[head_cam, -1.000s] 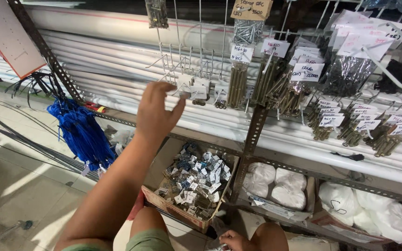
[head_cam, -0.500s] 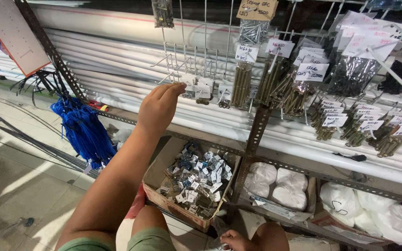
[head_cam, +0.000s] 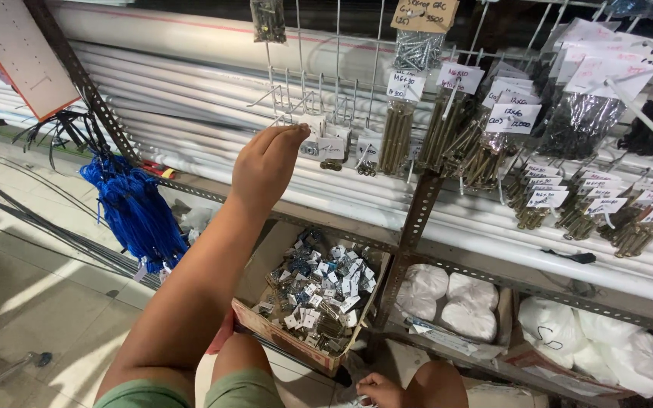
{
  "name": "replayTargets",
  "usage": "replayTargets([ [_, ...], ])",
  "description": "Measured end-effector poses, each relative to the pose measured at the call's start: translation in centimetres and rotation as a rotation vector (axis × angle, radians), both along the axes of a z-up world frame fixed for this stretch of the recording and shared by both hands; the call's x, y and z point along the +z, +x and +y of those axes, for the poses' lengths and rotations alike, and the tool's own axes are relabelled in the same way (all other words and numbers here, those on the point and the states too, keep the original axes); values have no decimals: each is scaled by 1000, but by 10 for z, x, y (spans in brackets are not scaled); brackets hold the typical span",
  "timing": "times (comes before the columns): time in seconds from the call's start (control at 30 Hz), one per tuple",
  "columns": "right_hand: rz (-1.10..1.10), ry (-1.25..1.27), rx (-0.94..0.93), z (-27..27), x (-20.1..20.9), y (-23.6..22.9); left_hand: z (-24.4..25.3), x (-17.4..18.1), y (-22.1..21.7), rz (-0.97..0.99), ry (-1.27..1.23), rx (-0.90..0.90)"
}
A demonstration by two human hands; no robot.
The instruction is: Hanging metal display hooks onto a wire mesh rack from a storage box.
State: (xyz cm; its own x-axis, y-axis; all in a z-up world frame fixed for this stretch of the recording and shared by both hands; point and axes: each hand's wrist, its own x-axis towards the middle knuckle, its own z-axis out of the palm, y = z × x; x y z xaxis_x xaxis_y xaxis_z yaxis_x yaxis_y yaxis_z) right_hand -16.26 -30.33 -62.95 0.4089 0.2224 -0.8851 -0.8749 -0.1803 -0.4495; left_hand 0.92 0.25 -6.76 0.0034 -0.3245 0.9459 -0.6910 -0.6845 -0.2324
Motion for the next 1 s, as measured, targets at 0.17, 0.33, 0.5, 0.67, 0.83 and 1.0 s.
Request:
replayTargets([
  [0.17,-282,0,-118,5,-45,-13,-1,12,-2,13,18,-56],
  [0.33,-109,-35,42,2,14,-10,3,13,-16,-33,69,-91],
  [0.5,12,75,-56,1,29,-14,11,1,-21,21,39,-110],
  [0.67,18,22,-50,10,74,-19,21,-21,-31,146,20,-114],
  [0.83,-151,-74,8,9,34,-17,31,-76,-73,351,-62,-99],
  [1.0,-739,268,-32,37,92,5,31,-178,-102,618,-235,-143],
])
